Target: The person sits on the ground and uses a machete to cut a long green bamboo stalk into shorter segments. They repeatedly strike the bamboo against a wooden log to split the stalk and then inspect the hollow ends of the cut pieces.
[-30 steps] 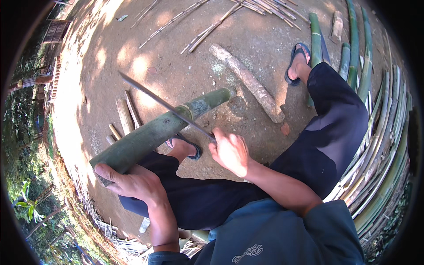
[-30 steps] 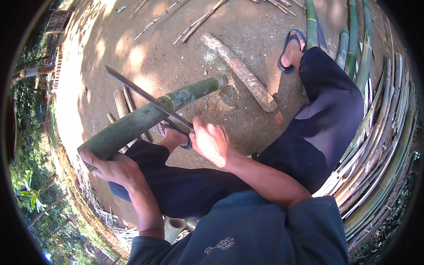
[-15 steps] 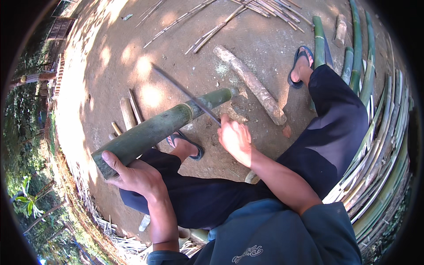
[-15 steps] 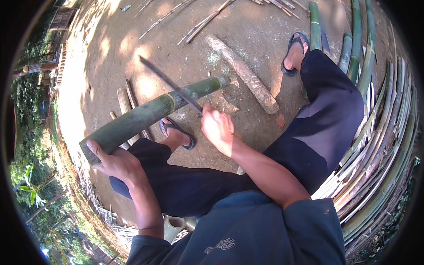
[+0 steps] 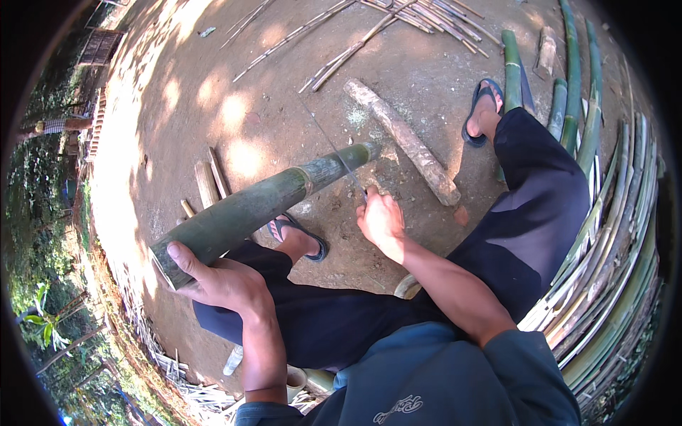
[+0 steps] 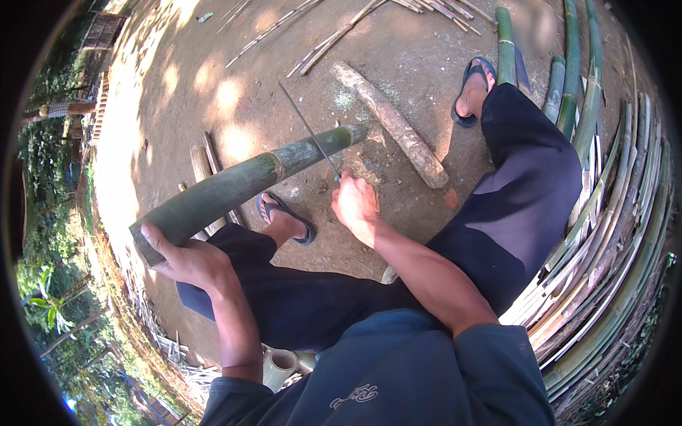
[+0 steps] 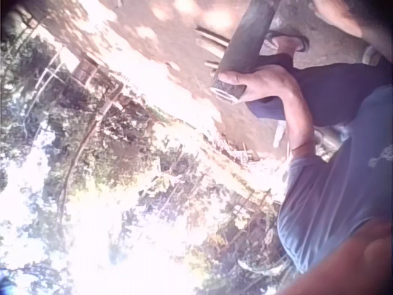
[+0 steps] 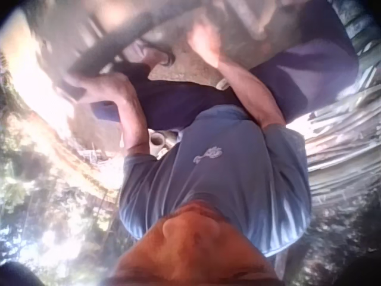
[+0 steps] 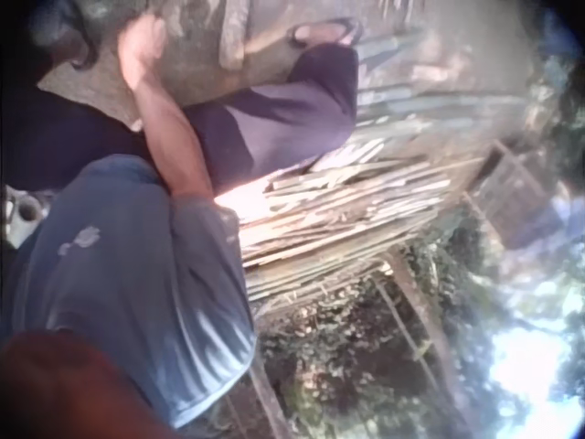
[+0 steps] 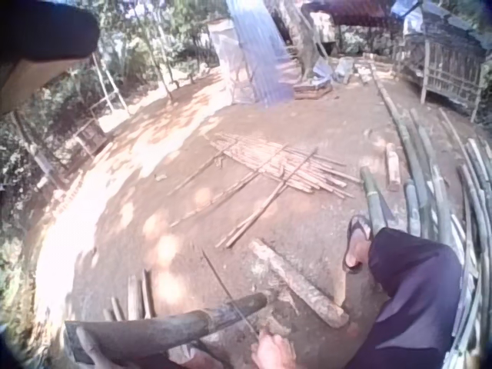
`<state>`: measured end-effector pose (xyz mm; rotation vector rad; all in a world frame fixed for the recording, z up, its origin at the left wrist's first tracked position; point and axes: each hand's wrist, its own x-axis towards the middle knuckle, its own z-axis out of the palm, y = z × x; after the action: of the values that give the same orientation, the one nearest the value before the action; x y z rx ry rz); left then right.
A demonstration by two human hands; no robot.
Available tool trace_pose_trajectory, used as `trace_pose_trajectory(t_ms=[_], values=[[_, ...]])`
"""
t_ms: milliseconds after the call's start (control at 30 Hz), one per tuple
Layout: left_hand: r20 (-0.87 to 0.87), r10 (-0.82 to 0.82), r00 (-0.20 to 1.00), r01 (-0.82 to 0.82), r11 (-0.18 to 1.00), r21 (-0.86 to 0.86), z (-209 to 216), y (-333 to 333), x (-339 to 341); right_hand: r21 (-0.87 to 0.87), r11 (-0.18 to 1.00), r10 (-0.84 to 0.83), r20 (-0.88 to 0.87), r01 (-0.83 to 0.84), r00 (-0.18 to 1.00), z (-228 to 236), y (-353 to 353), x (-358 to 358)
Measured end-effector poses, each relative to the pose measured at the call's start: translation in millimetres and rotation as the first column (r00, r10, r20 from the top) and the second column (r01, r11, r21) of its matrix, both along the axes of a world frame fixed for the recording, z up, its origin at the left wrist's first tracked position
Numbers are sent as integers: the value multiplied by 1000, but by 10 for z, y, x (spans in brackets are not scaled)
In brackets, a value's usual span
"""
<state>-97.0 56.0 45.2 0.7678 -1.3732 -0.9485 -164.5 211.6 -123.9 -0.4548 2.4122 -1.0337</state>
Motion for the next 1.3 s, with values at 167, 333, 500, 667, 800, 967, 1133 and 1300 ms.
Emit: trace_pose_trajectory(t_ms=[167,333,500,667,800,967,1133,1300], values=[[-58,-148,987,151,986,65,-54,-27,75,-137,985,113,75,-102,991,201,76,154],[-108,-49,993,70,978,198,-100,-113,79,-114,992,35,-153,-53,988,212,52,71],[-147,-137,980,171,953,252,-146,-84,146,-92,967,238,-28,-239,971,192,76,-31],[-190,-120,974,162,961,225,-159,-50,189,-57,998,16,-127,-23,992,317,78,-101],[-134,-157,978,186,952,244,-123,-23,126,-33,981,192,40,-191,981,322,69,-52],[-35,-41,999,44,994,98,-58,25,42,-116,987,108,-50,-113,993,232,-34,3],[-14,-63,998,65,982,176,-33,-42,6,-102,983,148,-23,-150,989,255,-35,26],[-116,-49,992,69,983,169,-93,-9,140,-141,976,159,-40,-163,986,240,-77,89]])
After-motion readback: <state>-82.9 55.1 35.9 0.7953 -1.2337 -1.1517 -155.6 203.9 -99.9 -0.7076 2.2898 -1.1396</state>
